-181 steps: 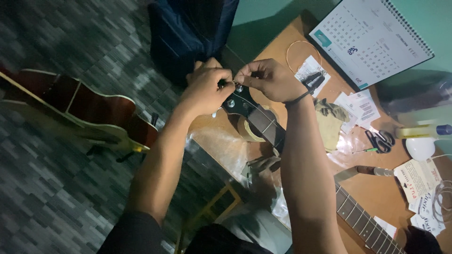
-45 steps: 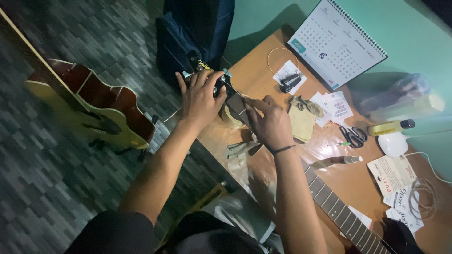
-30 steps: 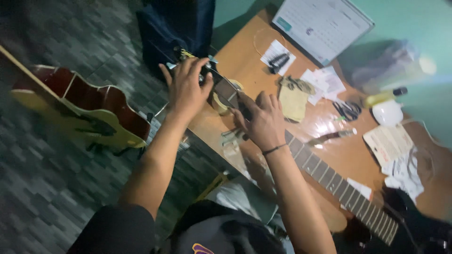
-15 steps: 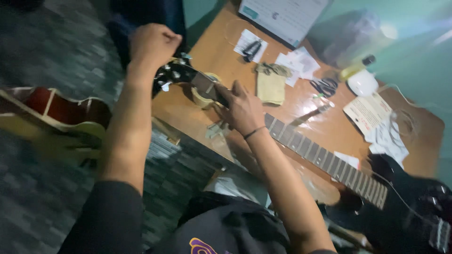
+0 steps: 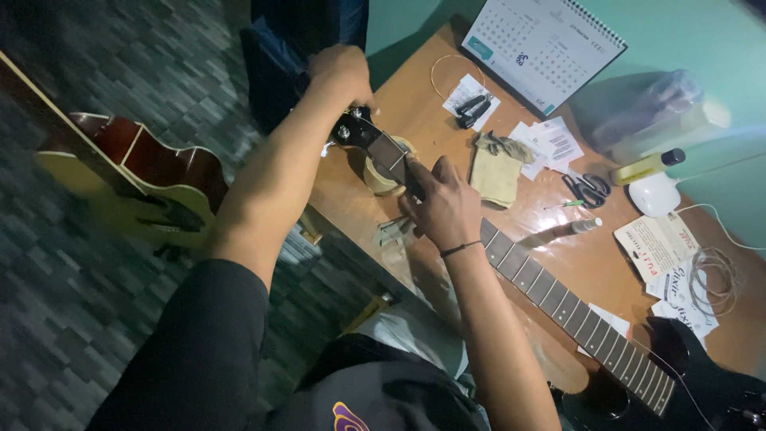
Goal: The person is changing the strings on a black electric guitar. They thread a new string through the tuning peg, wind it around the post, and then use a string winder tool to tighten the string.
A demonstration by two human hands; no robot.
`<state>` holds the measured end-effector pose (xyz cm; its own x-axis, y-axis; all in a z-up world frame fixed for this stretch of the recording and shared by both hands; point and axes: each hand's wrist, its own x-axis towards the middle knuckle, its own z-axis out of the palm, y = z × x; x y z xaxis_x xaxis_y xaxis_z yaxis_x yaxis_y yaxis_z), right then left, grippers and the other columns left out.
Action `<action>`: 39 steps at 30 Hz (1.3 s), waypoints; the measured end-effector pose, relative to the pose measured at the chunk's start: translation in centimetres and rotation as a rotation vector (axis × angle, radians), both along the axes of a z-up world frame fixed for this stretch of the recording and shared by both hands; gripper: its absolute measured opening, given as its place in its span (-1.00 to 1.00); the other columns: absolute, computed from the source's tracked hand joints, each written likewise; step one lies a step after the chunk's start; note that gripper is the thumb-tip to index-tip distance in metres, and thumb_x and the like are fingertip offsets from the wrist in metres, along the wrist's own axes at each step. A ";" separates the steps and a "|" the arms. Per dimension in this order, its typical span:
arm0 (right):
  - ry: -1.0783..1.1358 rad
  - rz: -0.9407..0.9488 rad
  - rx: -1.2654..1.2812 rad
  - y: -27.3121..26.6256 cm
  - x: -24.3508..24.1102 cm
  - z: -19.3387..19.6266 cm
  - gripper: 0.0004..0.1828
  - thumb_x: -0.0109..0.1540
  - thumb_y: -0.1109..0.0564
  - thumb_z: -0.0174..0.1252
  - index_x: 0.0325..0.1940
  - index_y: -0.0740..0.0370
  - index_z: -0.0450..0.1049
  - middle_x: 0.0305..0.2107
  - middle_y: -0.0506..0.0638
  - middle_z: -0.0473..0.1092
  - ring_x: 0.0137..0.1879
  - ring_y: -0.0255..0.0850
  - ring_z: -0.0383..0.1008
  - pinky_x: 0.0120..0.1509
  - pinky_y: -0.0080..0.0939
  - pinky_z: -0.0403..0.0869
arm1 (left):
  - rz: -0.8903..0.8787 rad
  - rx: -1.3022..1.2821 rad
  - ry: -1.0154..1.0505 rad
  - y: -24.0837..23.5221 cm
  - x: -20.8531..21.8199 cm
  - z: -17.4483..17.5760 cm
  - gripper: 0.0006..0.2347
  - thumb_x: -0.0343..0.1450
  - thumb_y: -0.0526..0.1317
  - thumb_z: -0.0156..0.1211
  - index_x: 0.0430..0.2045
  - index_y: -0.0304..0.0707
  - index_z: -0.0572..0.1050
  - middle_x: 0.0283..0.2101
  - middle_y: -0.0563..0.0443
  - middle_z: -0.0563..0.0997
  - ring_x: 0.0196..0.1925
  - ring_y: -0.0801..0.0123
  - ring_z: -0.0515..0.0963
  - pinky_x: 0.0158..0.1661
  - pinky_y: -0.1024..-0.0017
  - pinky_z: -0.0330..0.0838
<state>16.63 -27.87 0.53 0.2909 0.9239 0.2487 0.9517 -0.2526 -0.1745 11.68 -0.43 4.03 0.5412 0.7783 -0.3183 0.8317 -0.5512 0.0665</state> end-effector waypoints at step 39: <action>-0.020 0.017 0.092 0.1 0.1 0.0 -0.45 0.16 -0.15 0.33 0.23 -0.09 0.55 -0.37 -0.03 0.26 -0.26 -0.10 0.44 -0.46 -0.05 0.45 | -0.230 -0.385 -0.149 3.4 0.1 -3.7 -0.63 0.35 -0.20 0.22 -0.84 0.04 0.16 -0.65 0.21 0.10 -0.56 0.39 0.05 -0.52 0.30 -0.10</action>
